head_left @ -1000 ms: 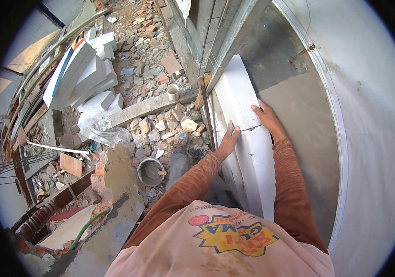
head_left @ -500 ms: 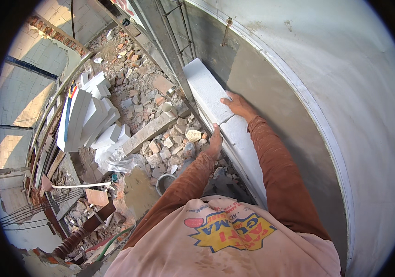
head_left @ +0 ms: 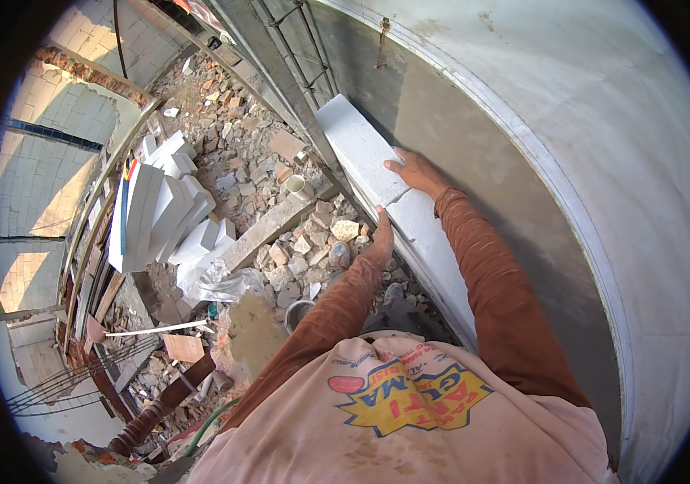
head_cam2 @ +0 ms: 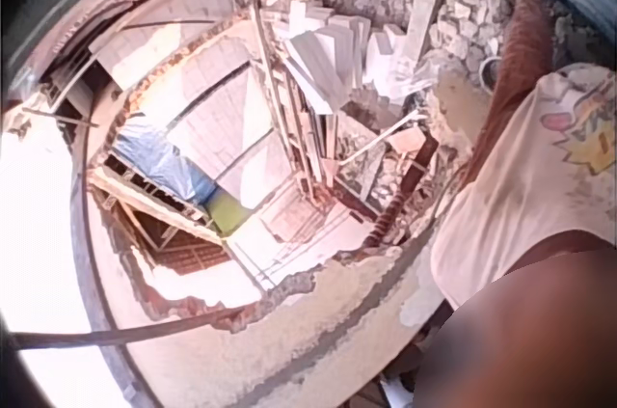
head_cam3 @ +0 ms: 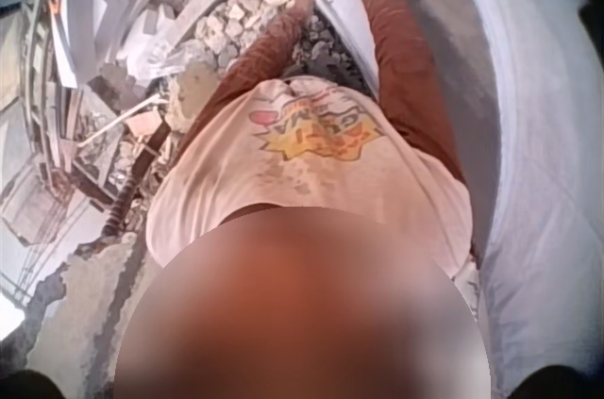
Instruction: The person positions white insulation panels against a curved wall, secures them with wire ties, and applies cement mortar with a trowel. They repeat the process by adding another panel and pressing it into place.
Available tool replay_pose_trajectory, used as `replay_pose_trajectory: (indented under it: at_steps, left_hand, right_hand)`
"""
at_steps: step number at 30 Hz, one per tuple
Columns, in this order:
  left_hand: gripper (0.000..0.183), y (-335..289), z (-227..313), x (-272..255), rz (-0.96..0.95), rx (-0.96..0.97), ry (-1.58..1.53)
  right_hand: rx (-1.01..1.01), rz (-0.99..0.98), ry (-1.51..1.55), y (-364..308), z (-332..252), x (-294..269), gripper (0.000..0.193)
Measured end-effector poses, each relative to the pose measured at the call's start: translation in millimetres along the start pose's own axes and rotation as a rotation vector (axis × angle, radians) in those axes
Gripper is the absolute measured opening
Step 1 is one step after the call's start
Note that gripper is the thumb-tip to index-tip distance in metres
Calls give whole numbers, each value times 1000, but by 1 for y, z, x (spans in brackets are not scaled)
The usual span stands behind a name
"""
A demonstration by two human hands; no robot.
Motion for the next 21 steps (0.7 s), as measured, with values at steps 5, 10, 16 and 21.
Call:
replay_pose_trajectory:
  at_steps: [5,10,16,21]
  left_hand:
    - [115,7,-8,-4,36,-124,53]
    - [118,13,-14,-3,-151,8,-42]
    - [114,10,-16,0,-82,-104,-98]
    - [115,8,-16,2,-127,-86,-156]
  right_hand:
    - [13,-24,12,-1,-4,-2,73]
    - [28,-41,6,-3,-5,-6,76]
    - [-38,-6,-44,0,-4,-4,73]
    - [-19,-6,-24,0,0,-2,73]
Point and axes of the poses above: each hand's wrist, its own y-axis towards the middle knuckle, its own x-axis out of the palm, z = x × y, the point moved 2 cm from there along y, towards the middle knuckle, and after that the axes turned 10 degrees about z, right-handed, at the moved point
